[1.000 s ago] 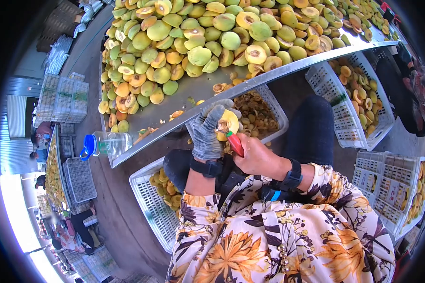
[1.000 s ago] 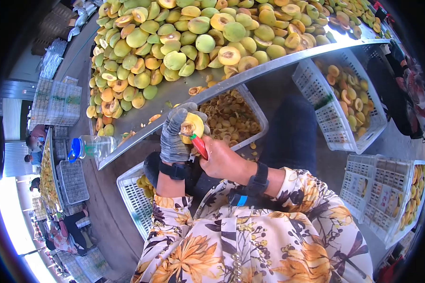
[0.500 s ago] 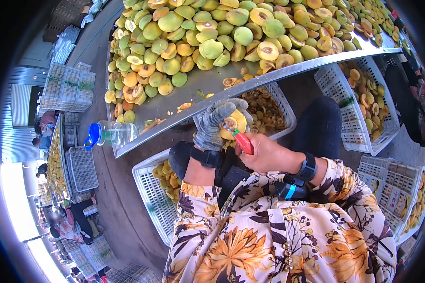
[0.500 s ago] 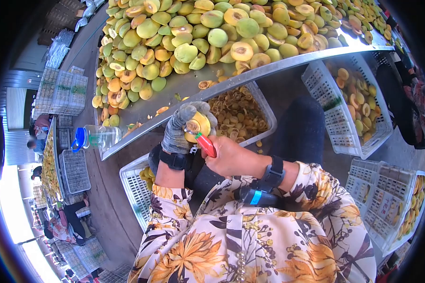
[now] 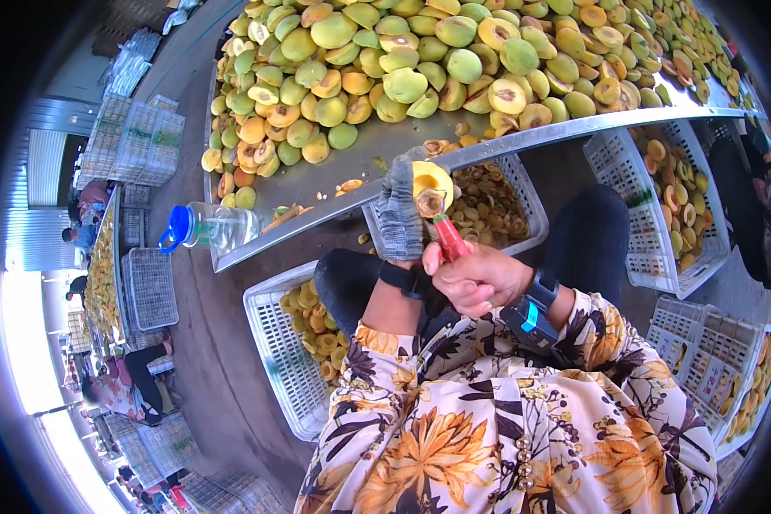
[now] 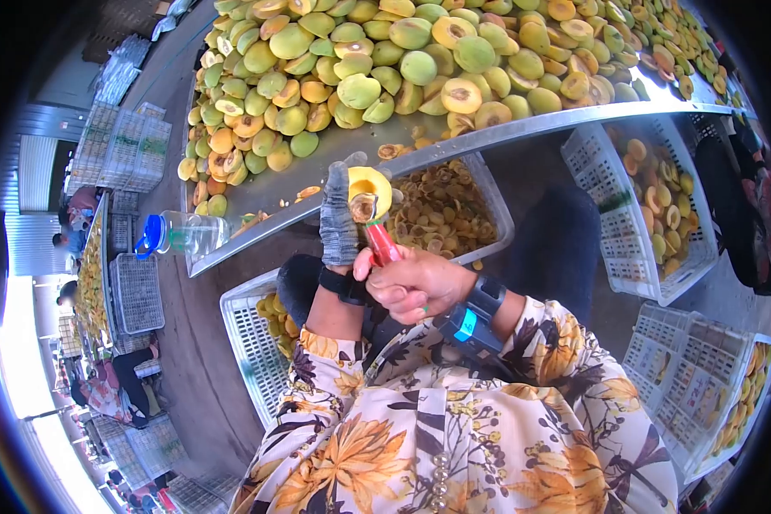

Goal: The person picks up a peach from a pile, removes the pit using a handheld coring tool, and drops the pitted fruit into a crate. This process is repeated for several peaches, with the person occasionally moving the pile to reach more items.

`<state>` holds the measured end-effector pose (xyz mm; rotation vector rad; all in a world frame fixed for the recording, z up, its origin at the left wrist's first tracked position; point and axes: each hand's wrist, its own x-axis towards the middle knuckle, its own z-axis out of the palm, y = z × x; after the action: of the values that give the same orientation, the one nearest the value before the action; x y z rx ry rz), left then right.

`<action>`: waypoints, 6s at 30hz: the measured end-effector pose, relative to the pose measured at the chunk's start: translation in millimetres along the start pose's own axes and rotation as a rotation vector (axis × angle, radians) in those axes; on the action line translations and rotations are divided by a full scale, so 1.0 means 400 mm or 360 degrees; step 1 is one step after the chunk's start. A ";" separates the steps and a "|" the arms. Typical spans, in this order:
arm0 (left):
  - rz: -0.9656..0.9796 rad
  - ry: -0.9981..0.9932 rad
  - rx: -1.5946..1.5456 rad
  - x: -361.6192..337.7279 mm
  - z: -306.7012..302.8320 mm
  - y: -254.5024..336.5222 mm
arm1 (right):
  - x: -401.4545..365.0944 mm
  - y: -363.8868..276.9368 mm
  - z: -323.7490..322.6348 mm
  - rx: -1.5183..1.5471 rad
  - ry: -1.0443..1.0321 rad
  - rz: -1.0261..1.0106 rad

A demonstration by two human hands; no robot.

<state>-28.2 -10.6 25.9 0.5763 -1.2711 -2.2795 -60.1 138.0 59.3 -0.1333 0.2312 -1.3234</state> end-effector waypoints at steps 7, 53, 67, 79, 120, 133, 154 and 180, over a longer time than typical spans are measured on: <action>0.0405 0.0501 0.0349 -0.034 -0.194 0.040 | -0.033 -0.022 -0.129 -0.3069 0.1127 -0.0126; 0.0284 0.0413 0.0133 -0.044 0.037 -0.075 | -0.071 -0.007 -0.034 -0.2648 0.1455 -0.0626; -0.0087 0.0061 0.0179 -0.074 0.113 0.006 | -0.062 0.033 -0.022 -0.2330 0.1451 -0.0471; -0.0440 -0.0202 -0.0350 -0.054 0.067 0.040 | -0.062 -0.006 -0.022 -0.1994 0.0990 -0.0293; -0.0332 0.0938 0.2304 -0.124 -0.428 0.281 | -0.042 -0.022 -0.135 -0.2840 0.1102 0.0070; 0.0339 0.0927 0.2860 0.472 -0.186 0.147 | -0.072 -0.012 -0.090 -0.2796 0.1326 -0.0364; -0.0633 -0.0239 -0.0192 -0.037 -0.102 0.109 | 0.060 -0.055 0.025 -0.2435 0.1260 -0.0847; -0.0926 -0.0347 0.0163 -0.016 -0.045 0.077 | 0.008 0.052 -0.030 -0.2424 0.1133 -0.0362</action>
<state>-6.9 -33.2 44.5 0.8406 -1.4754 -2.8238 -42.7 140.2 42.6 -0.9818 1.8463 -1.1012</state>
